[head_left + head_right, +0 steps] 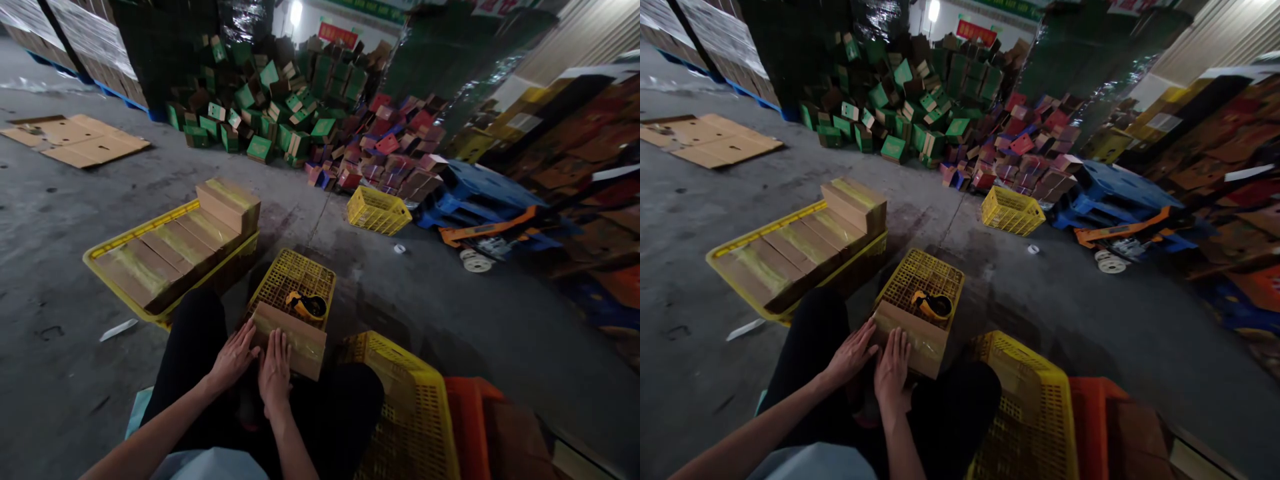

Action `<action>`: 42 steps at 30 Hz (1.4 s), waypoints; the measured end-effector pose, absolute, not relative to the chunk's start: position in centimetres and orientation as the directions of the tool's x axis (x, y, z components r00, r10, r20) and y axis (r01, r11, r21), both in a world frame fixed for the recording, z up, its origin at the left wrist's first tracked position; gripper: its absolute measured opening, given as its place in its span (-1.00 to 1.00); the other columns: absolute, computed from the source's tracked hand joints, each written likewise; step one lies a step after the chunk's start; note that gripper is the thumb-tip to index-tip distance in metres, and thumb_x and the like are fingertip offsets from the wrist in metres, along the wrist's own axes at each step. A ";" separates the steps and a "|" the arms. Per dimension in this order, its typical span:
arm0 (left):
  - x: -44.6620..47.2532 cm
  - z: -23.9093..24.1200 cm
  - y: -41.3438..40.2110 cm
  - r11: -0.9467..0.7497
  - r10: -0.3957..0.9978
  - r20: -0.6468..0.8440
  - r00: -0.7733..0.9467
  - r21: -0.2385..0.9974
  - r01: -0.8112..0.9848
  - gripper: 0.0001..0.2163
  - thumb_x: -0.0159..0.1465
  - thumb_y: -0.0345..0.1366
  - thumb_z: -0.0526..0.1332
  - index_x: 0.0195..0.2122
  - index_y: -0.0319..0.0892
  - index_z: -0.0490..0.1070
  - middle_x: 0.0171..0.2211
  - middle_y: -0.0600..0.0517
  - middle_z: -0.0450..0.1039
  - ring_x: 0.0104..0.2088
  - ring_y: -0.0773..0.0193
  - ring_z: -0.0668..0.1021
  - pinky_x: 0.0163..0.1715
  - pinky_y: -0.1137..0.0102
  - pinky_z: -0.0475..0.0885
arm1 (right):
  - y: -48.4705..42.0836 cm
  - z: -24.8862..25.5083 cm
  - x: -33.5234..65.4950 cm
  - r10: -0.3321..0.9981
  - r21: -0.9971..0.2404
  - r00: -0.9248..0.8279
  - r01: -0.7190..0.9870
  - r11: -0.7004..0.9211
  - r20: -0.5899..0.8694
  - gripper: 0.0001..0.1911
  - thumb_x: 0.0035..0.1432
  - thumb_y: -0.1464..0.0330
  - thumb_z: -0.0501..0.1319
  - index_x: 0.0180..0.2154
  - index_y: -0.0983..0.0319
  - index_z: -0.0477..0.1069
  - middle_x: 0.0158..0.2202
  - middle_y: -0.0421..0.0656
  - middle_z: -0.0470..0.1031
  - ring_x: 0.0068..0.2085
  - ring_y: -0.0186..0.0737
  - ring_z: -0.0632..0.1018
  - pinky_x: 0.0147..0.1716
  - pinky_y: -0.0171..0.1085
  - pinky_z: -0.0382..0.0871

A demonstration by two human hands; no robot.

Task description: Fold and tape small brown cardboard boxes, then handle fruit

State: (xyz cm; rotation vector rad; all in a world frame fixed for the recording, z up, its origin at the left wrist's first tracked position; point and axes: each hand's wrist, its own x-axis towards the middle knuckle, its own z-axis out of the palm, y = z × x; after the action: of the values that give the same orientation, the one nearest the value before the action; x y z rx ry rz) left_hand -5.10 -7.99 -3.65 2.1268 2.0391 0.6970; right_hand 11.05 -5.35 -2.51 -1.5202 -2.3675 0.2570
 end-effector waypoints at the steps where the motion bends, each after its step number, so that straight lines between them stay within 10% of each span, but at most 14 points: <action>1: -5.3 -3.6 -8.0 -0.091 0.972 0.235 -0.004 0.393 0.915 -0.52 0.46 -0.12 -0.02 0.33 -0.22 0.17 0.37 -0.23 0.15 0.32 0.07 0.35 0.22 0.12 0.36 | -5.2 -2.4 10.5 0.897 -0.324 -0.415 0.836 0.442 0.154 -0.41 0.44 0.29 -0.11 0.42 0.28 -0.04 0.44 -0.01 0.03 0.43 0.01 0.10 0.34 0.06 0.07; 15: -6.3 -3.6 -7.3 -0.046 0.986 0.159 -0.052 0.556 0.830 -0.57 0.48 -0.23 -0.11 0.33 -0.16 0.20 0.29 -0.15 0.33 0.19 0.15 0.51 0.25 0.06 0.32 | -1.4 1.0 7.3 0.842 -0.288 -0.539 0.804 0.521 0.017 -0.39 0.40 0.39 -0.02 0.42 0.15 -0.02 0.40 -0.07 0.16 0.29 0.04 0.26 0.21 0.07 0.23; 25: -6.8 -2.4 -6.9 -0.029 0.981 0.184 -0.058 0.438 0.898 -0.64 0.45 -0.19 0.01 0.18 -0.15 0.37 0.18 -0.13 0.47 0.24 -0.01 0.44 0.25 -0.03 0.25 | -2.3 0.6 9.0 0.877 -0.305 -0.477 0.827 0.472 0.064 -0.42 0.45 0.21 -0.02 0.41 0.13 -0.03 0.36 -0.10 0.23 0.33 -0.08 0.22 0.29 0.01 0.14; 42: -1.9 -2.4 -5.8 -0.106 0.971 0.238 0.036 0.292 0.950 -0.46 0.44 -0.13 0.05 0.41 -0.16 0.10 0.42 -0.21 0.02 0.41 -0.09 0.13 0.33 -0.09 0.08 | -3.0 -1.2 22.7 0.955 -0.200 -0.217 0.945 0.258 0.203 -0.41 0.47 0.20 -0.11 0.38 0.34 0.09 0.36 0.10 0.21 0.33 0.03 0.28 0.29 0.02 0.21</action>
State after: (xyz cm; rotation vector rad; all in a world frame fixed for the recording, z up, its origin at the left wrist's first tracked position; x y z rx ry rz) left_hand -1.93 -5.78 -2.38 2.2219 2.0636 0.5873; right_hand 22.70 -3.01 -1.16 -1.7564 -2.2494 0.0482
